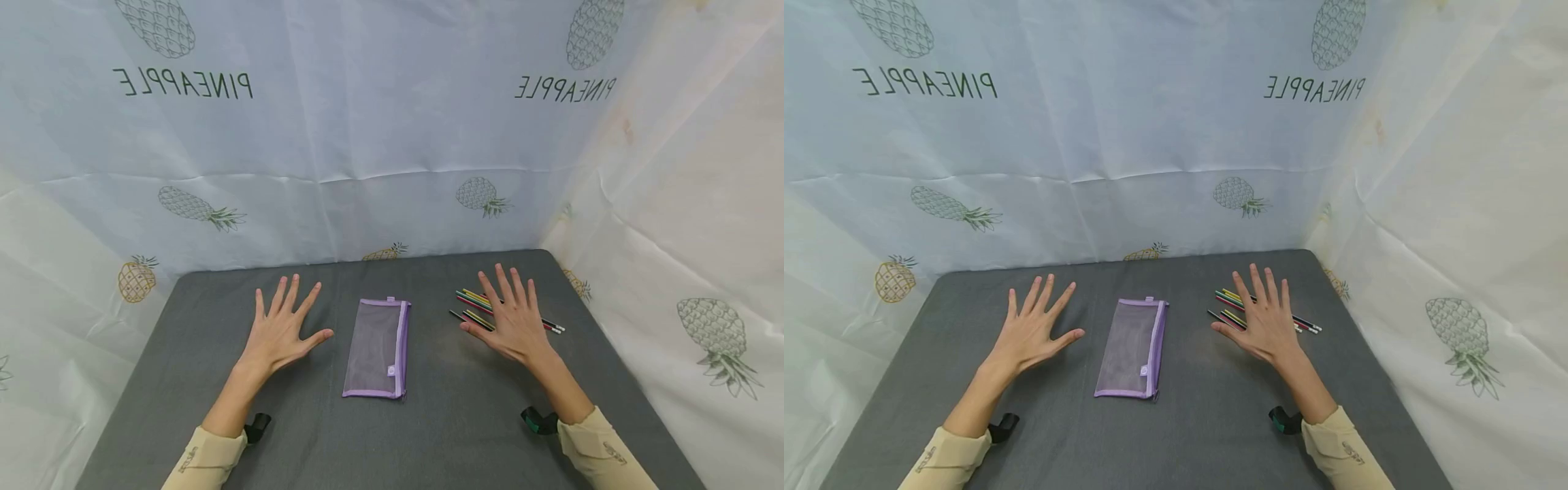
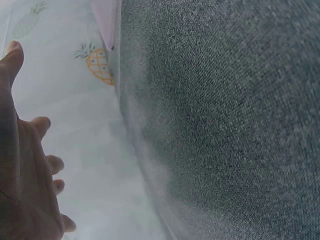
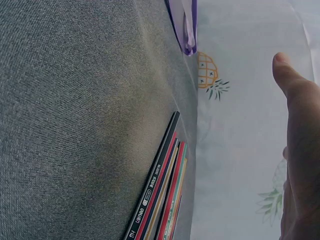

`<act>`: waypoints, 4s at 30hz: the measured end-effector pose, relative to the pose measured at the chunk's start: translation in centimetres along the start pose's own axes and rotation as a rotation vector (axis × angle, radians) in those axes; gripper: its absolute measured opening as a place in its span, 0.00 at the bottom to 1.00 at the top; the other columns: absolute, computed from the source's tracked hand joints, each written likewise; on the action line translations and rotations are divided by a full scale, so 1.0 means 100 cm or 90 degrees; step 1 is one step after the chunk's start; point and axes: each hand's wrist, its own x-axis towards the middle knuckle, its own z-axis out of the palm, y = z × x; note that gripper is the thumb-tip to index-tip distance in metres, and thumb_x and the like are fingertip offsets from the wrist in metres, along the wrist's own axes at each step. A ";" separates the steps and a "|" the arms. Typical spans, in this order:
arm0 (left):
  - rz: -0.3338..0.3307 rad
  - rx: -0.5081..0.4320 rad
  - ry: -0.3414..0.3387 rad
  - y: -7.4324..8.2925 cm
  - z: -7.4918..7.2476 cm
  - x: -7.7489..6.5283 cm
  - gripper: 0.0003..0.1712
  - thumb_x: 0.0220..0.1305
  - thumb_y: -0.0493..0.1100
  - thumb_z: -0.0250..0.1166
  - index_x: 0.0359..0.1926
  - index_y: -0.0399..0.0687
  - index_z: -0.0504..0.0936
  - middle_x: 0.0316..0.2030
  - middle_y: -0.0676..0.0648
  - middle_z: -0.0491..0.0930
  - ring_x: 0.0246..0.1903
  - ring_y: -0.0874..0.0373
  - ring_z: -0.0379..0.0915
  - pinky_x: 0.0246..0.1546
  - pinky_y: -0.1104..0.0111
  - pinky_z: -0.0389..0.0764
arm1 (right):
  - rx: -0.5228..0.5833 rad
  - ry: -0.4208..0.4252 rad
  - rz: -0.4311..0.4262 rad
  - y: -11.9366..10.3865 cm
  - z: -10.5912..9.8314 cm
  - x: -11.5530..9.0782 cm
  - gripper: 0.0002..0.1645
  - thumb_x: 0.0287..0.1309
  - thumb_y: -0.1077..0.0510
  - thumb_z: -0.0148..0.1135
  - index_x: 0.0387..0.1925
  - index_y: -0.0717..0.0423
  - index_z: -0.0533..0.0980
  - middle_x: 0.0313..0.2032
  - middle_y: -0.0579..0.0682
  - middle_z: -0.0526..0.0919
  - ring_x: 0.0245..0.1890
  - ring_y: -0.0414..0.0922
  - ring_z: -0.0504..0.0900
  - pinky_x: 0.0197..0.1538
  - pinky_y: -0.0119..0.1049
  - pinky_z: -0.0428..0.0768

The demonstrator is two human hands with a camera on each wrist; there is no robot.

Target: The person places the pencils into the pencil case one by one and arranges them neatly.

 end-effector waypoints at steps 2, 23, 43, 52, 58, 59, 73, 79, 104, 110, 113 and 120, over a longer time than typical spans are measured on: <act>0.002 0.004 0.001 0.000 0.000 0.000 0.59 0.67 0.81 0.59 0.89 0.65 0.49 0.88 0.35 0.41 0.88 0.33 0.36 0.81 0.23 0.33 | -0.001 -0.004 0.003 0.000 0.000 0.000 0.69 0.60 0.09 0.49 0.89 0.40 0.48 0.88 0.62 0.46 0.88 0.68 0.42 0.85 0.78 0.39; -0.007 0.002 0.005 0.005 -0.003 -0.001 0.58 0.68 0.79 0.60 0.88 0.61 0.54 0.87 0.33 0.48 0.87 0.32 0.43 0.81 0.23 0.44 | 0.006 0.014 0.000 0.001 0.001 -0.004 0.68 0.60 0.13 0.55 0.89 0.43 0.51 0.88 0.61 0.49 0.87 0.68 0.47 0.85 0.77 0.43; 0.085 -0.316 -0.035 0.083 0.015 0.015 0.15 0.73 0.43 0.72 0.53 0.39 0.88 0.46 0.42 0.89 0.40 0.53 0.89 0.41 0.62 0.91 | 0.038 0.122 -0.064 0.007 0.017 -0.021 0.35 0.54 0.52 0.83 0.63 0.58 0.84 0.50 0.60 0.88 0.49 0.60 0.84 0.49 0.60 0.83; 0.132 -0.377 -0.049 0.114 0.033 0.028 0.17 0.71 0.46 0.75 0.51 0.37 0.87 0.34 0.48 0.89 0.28 0.64 0.82 0.30 0.75 0.82 | 0.081 0.106 -0.062 0.011 0.034 -0.030 0.24 0.54 0.60 0.83 0.54 0.58 0.87 0.36 0.51 0.86 0.39 0.50 0.81 0.44 0.52 0.80; 0.106 -0.344 -0.054 0.128 0.048 0.032 0.26 0.66 0.53 0.79 0.54 0.39 0.85 0.30 0.50 0.87 0.23 0.69 0.72 0.26 0.75 0.76 | 0.081 0.088 -0.050 0.016 0.042 -0.036 0.21 0.54 0.59 0.84 0.50 0.57 0.88 0.34 0.49 0.86 0.36 0.45 0.78 0.42 0.48 0.78; 0.104 -0.338 -0.053 0.130 0.049 0.032 0.27 0.65 0.53 0.80 0.54 0.40 0.85 0.30 0.50 0.86 0.23 0.69 0.72 0.26 0.74 0.75 | 0.081 0.085 -0.047 0.017 0.043 -0.037 0.20 0.55 0.59 0.83 0.50 0.56 0.88 0.35 0.49 0.87 0.35 0.44 0.77 0.41 0.47 0.77; 0.103 -0.437 -0.075 0.127 0.061 0.035 0.14 0.58 0.34 0.73 0.47 0.40 0.87 0.28 0.49 0.89 0.24 0.73 0.77 0.28 0.77 0.81 | 0.091 0.077 -0.053 0.017 0.046 -0.036 0.15 0.57 0.62 0.82 0.45 0.55 0.88 0.28 0.43 0.83 0.30 0.38 0.70 0.34 0.32 0.67; 0.099 -0.463 -0.073 0.123 0.066 0.031 0.14 0.60 0.40 0.77 0.44 0.40 0.87 0.29 0.48 0.87 0.24 0.68 0.78 0.27 0.75 0.80 | 0.072 0.077 -0.084 0.014 0.045 -0.037 0.12 0.60 0.63 0.79 0.45 0.59 0.87 0.30 0.47 0.86 0.32 0.45 0.79 0.37 0.43 0.76; 0.016 -0.560 -0.103 0.113 0.059 0.022 0.08 0.61 0.32 0.71 0.40 0.41 0.94 0.32 0.44 0.92 0.28 0.70 0.81 0.30 0.78 0.82 | 0.159 0.128 -0.081 0.002 0.038 -0.033 0.09 0.62 0.69 0.74 0.44 0.61 0.87 0.36 0.53 0.89 0.37 0.49 0.81 0.44 0.51 0.79; 0.012 -0.607 -0.127 0.110 0.054 0.019 0.10 0.64 0.32 0.71 0.45 0.39 0.94 0.35 0.40 0.93 0.29 0.69 0.84 0.31 0.77 0.85 | 0.244 0.128 -0.061 -0.008 0.041 -0.030 0.08 0.64 0.70 0.72 0.44 0.64 0.86 0.35 0.53 0.87 0.33 0.39 0.76 0.36 0.36 0.77; 0.017 -0.624 -0.135 0.110 0.051 0.019 0.12 0.65 0.32 0.70 0.48 0.39 0.94 0.36 0.39 0.93 0.29 0.68 0.85 0.31 0.77 0.85 | 0.300 0.117 -0.025 -0.014 0.041 -0.026 0.09 0.66 0.71 0.71 0.47 0.65 0.86 0.35 0.53 0.87 0.32 0.34 0.74 0.33 0.30 0.75; 0.023 -0.676 -0.147 0.109 0.045 0.021 0.13 0.67 0.32 0.71 0.52 0.35 0.92 0.39 0.36 0.92 0.29 0.66 0.86 0.28 0.76 0.83 | 0.456 0.068 0.084 -0.034 0.035 -0.012 0.11 0.72 0.69 0.67 0.52 0.70 0.83 0.39 0.63 0.89 0.34 0.28 0.76 0.36 0.24 0.76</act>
